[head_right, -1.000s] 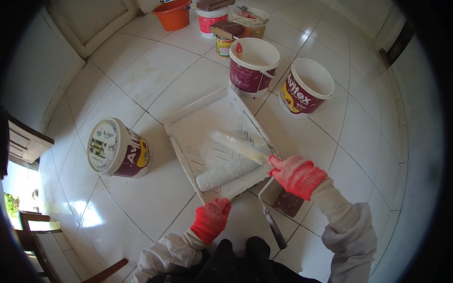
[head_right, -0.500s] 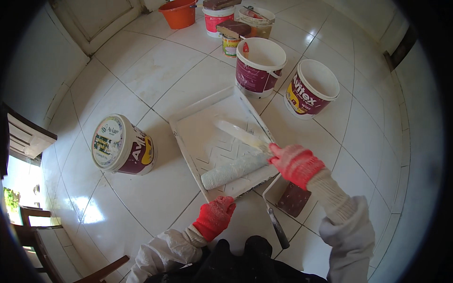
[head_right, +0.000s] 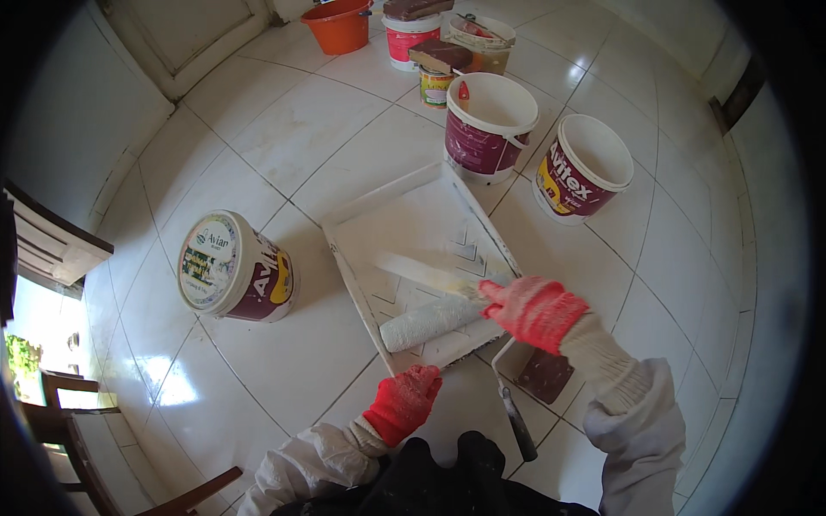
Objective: The person pours white paint from a bucket into a tray, uses a stick to stir the paint and scrape the bucket, and then uses a paint roller to spread the paint within the tray.
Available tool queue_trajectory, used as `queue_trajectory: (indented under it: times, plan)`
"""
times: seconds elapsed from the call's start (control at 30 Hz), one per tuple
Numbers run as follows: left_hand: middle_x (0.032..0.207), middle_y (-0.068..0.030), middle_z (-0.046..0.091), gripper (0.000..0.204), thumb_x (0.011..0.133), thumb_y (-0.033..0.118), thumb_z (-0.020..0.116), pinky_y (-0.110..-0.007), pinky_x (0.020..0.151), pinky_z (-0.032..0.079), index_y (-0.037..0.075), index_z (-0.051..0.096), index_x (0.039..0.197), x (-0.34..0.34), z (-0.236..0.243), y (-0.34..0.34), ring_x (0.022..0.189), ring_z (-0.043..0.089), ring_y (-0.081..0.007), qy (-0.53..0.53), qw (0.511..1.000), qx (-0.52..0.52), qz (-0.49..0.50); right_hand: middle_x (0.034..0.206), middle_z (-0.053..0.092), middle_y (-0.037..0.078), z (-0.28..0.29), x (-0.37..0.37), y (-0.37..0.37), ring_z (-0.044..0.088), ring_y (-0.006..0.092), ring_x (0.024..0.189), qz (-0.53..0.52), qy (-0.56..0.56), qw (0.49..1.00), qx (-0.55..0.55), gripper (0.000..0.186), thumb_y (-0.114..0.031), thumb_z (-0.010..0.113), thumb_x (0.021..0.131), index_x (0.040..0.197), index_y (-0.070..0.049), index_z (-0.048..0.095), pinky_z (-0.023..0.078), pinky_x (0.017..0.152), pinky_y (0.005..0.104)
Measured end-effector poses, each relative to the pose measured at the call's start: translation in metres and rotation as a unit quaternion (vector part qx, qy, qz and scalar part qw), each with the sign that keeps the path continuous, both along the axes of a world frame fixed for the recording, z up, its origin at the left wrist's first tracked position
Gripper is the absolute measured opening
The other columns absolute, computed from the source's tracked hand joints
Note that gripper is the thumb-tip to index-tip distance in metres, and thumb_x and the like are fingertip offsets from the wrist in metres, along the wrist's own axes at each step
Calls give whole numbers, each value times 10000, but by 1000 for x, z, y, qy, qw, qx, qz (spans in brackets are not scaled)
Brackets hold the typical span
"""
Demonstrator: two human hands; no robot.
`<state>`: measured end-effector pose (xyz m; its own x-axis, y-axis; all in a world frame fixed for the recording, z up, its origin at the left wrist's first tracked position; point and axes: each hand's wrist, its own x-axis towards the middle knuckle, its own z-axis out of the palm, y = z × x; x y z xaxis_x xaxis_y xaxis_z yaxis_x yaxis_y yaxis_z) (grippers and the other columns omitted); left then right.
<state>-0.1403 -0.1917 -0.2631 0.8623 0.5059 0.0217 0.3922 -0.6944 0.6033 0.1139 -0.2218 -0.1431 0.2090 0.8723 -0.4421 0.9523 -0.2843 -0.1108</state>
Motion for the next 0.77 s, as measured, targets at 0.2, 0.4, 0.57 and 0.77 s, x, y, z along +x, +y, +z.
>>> queue_trajectory:
  times: [0.2, 0.4, 0.57, 0.77]
  plan:
    - [799, -128, 597, 132, 906, 221, 508, -467, 529, 469, 96, 505, 947, 4, 1, -2, 674, 623, -327, 3, 1000, -7, -7, 818, 631, 202, -16, -2, 5, 623, 350, 744, 61, 5, 992, 106, 428, -352, 577, 884, 1216, -84, 557, 483, 649, 434]
    - [814, -136, 602, 135, 905, 224, 510, -479, 544, 470, 95, 505, 946, -1, 2, -1, 690, 623, -337, -6, 1000, -16, -6, 770, 621, 203, 1, 7, 1, 622, 359, 721, -26, -15, 997, 65, 402, -369, 557, 890, 1207, -122, 562, 478, 637, 454]
    - [825, -138, 607, 134, 907, 231, 512, -484, 544, 469, 99, 507, 935, 1, 2, 1, 686, 625, -341, 12, 1000, -15, -9, 774, 626, 193, -4, -8, 1, 613, 392, 743, 43, -2, 998, 42, 438, -384, 544, 893, 1231, -104, 534, 482, 650, 479]
    - [840, -136, 615, 150, 904, 250, 525, -499, 538, 464, 105, 503, 935, 4, -1, -1, 674, 626, -350, -3, 1000, -15, -6, 830, 638, 226, -8, -3, 16, 628, 388, 794, -10, -1, 999, 52, 510, -421, 587, 867, 1259, -103, 519, 492, 688, 464]
